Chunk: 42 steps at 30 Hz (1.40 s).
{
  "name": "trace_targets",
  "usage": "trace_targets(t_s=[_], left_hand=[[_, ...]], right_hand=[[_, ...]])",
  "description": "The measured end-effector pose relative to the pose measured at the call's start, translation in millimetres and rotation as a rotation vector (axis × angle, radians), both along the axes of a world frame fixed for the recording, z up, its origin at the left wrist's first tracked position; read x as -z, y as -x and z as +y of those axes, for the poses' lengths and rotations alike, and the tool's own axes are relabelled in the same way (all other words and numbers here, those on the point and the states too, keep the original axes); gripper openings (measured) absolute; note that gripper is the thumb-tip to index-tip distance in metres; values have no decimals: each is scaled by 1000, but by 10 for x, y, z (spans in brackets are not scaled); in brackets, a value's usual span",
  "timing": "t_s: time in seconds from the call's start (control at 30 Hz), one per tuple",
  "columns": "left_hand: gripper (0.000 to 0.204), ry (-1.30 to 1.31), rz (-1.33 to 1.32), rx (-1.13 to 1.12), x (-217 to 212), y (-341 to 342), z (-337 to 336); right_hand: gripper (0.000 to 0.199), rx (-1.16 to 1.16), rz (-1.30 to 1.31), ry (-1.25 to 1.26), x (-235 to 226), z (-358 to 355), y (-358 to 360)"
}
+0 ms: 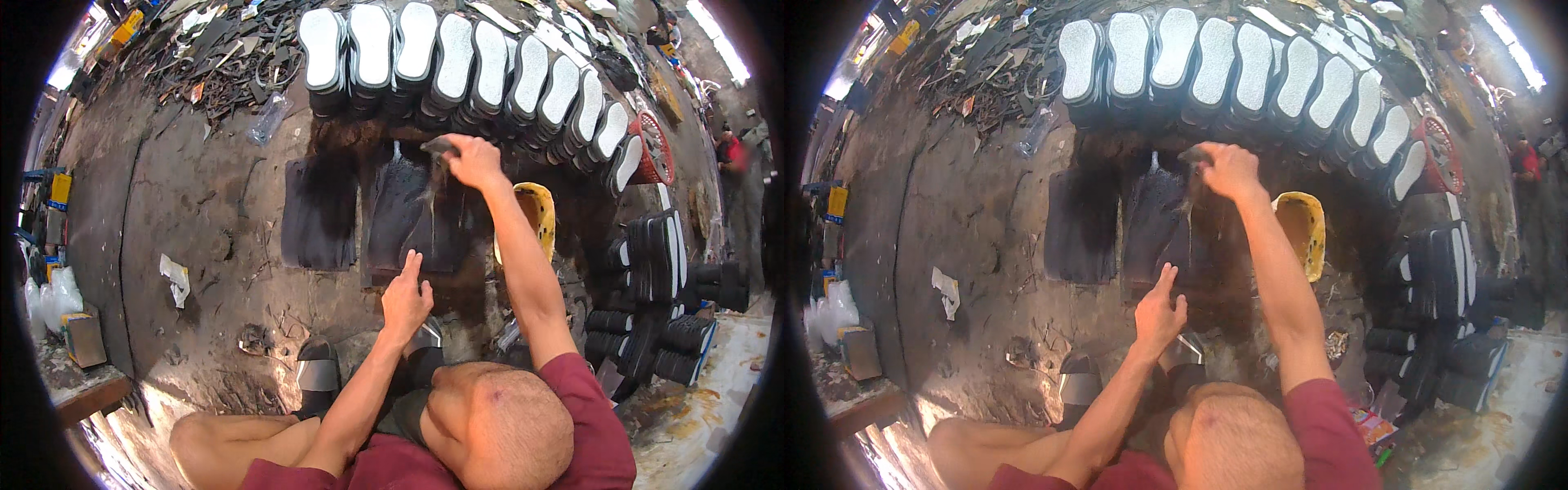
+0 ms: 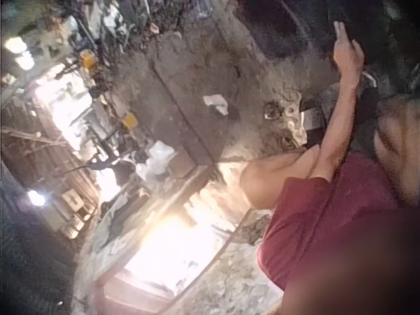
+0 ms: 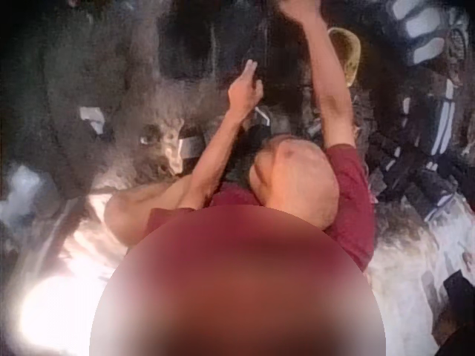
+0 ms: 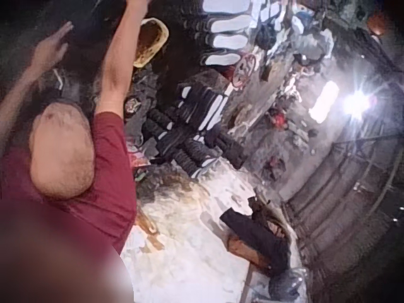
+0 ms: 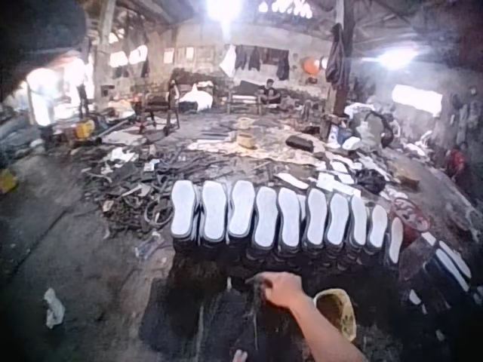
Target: The person sits on the ground and repeatedly applies a dark liquid from a yellow container onto flat black shoe parts using a brush. The person holds each part steady with one hand while brushing with the other, then places the treated part back onto a pile.
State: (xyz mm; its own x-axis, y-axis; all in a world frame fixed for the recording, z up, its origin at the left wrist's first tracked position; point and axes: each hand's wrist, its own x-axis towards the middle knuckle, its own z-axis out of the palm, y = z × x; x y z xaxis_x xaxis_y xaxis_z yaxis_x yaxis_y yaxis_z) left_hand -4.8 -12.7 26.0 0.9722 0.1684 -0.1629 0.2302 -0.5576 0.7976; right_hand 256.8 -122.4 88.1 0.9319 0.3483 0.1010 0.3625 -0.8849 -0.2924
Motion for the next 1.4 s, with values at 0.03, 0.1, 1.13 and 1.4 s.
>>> trace_targets(t_s=[0.03,0.1,1.13,1.4], left_hand=[[56,-7,-14,-5,1,-22,-4],[53,-12,-133,-108,27,-62,38],[55,1320,15,-669,-316,-923,348],[51,1455,-135,-650,-101,-860,1739]], right_hand=[[29,-44,82,3,24,-6,-14],[29,-122,96,-32,96,-33,70],[29,481,-315,-1454,-653,-624,1873],[36,665,-137,-1579,-598,-683,1984]])
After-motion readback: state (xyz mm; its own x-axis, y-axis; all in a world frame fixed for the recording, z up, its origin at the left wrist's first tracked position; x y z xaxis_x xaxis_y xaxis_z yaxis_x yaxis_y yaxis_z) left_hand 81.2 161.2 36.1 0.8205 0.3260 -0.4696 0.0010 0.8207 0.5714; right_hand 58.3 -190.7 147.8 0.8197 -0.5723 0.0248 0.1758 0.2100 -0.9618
